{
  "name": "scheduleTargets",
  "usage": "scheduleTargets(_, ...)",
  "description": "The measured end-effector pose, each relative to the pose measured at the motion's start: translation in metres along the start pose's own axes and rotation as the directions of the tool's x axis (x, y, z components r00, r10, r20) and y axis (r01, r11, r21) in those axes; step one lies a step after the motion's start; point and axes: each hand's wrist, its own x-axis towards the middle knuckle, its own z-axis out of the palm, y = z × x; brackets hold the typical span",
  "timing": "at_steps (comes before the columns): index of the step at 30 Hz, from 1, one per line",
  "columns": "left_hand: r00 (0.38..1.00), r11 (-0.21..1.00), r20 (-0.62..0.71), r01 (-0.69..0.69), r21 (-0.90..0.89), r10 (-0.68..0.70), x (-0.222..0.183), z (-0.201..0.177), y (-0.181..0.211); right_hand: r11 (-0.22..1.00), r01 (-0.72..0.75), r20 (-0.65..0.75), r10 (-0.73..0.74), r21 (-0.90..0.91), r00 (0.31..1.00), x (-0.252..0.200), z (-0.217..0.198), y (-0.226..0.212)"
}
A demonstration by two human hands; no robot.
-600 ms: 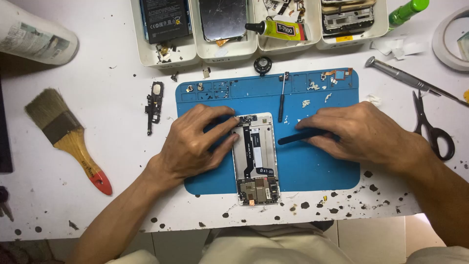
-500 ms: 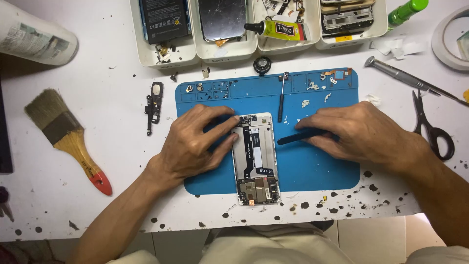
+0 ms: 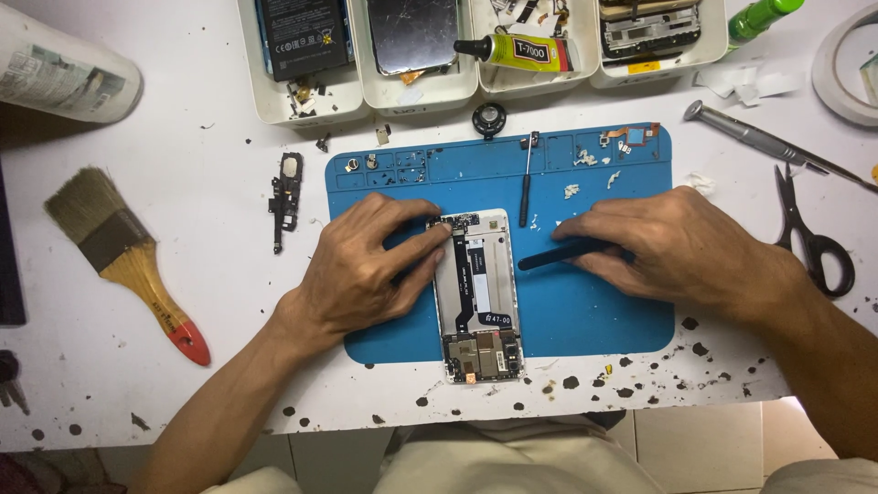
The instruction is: Reassembling internal components of a mobile phone including the battery and ribbon cables
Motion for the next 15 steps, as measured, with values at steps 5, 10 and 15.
scheduleTargets(5,1.0,1.0,-0.01,0.003,-0.021,-0.003,0.002,-0.0005,0.0001,1.0,-0.013,0.04,0.013,-0.002,0.999,-0.0033,0.007,0.0065)
scheduleTargets(10,1.0,0.998,0.001,0.002,-0.058,-0.002,0.0044,-0.0031,-0.0005,1.0,0.009,0.019,-0.009,0.001,1.0,-0.0019,0.0057,0.0045)
scheduleTargets(15,1.0,0.999,0.02,-0.022,-0.027,0.023,0.0041,-0.0025,-0.0026,1.0,0.002,0.016,-0.002,0.009,1.0,-0.0022,0.0073,0.0052)
